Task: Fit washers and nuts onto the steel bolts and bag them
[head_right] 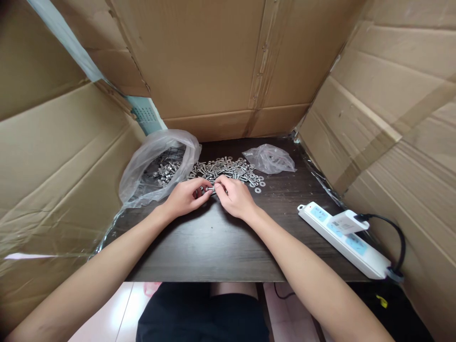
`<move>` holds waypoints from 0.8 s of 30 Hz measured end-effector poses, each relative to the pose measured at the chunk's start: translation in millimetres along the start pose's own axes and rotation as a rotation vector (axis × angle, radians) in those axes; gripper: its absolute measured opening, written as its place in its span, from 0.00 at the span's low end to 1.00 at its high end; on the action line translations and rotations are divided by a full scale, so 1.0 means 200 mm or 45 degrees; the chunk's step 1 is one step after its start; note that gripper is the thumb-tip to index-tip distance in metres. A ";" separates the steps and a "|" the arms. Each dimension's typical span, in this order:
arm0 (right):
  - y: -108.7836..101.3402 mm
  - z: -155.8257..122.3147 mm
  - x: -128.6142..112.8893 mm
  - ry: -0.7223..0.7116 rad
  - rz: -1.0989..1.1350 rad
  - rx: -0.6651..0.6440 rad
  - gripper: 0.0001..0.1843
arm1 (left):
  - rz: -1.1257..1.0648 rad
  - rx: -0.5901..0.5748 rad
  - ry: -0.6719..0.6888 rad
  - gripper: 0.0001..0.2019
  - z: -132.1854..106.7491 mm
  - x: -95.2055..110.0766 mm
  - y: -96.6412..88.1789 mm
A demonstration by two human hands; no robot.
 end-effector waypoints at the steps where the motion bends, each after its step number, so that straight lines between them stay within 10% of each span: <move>1: 0.00 0.00 -0.01 -0.006 0.010 0.000 0.09 | -0.004 -0.003 -0.002 0.08 0.00 0.00 0.00; 24: 0.06 0.00 0.00 -0.034 -0.020 -0.111 0.17 | -0.035 0.009 0.036 0.06 -0.01 -0.01 0.01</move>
Point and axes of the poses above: each hand's wrist, its own z-axis towards the middle knuckle, its own y-axis out of the palm, x = y × z, the point moved 9 cm from there along z, towards the middle knuckle, and after that the axes turned 7 degrees about y, right-handed, at the moved point
